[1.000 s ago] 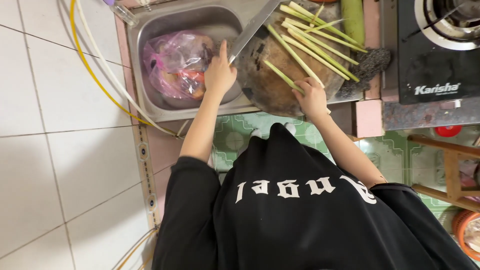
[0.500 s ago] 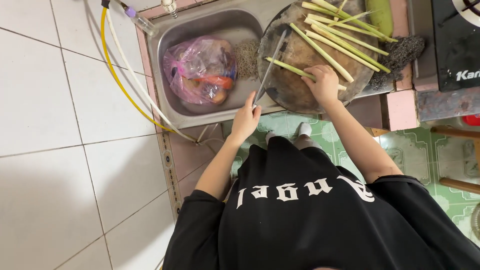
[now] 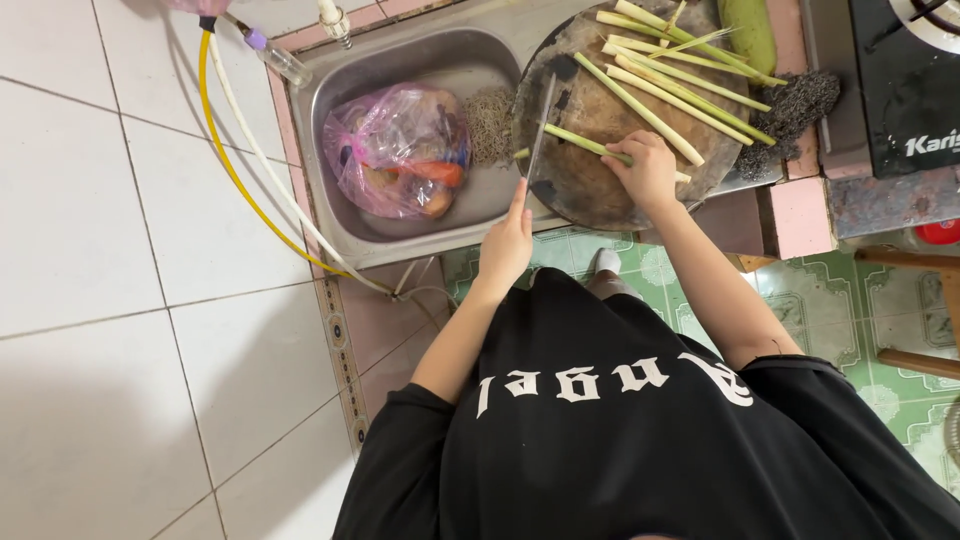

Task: Chopping stalks of lemongrass into small pieces on a wooden cutting board in a kitchen.

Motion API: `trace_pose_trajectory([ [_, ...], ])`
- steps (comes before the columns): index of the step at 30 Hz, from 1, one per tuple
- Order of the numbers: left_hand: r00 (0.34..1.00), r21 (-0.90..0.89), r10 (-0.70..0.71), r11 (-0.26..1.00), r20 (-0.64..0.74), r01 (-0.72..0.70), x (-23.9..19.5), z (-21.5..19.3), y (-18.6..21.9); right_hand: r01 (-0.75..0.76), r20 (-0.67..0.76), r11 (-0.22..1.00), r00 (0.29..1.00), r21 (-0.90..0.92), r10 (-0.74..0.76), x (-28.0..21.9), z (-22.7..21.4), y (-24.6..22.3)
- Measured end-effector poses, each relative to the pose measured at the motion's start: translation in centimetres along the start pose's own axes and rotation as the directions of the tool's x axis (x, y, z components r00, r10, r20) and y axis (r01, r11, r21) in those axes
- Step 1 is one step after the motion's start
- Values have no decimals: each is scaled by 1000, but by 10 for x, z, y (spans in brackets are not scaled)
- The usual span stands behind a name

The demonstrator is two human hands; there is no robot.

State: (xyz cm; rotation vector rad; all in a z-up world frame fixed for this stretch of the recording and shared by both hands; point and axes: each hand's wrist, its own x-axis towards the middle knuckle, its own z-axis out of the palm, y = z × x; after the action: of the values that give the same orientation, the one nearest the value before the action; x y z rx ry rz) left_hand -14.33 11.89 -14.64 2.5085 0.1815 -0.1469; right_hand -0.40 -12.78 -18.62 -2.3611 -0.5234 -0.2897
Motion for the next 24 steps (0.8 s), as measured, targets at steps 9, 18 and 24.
trace_pose_trajectory([
  [9, 964, -381, -62, 923, -260, -43, -37, -53, -6, 281, 49, 957, 959, -64, -278, 30, 3, -57],
  [18, 937, -674, -274, 736, -217, 59, -78, -65, -26, 458, 354, 887, 841, -65, -409, 49, 93, -66],
  [24, 941, -655, -300, 744, -156, 129, -70, -61, -29, 58, -54, 998, 997, -40, -60, 79, 34, -28],
])
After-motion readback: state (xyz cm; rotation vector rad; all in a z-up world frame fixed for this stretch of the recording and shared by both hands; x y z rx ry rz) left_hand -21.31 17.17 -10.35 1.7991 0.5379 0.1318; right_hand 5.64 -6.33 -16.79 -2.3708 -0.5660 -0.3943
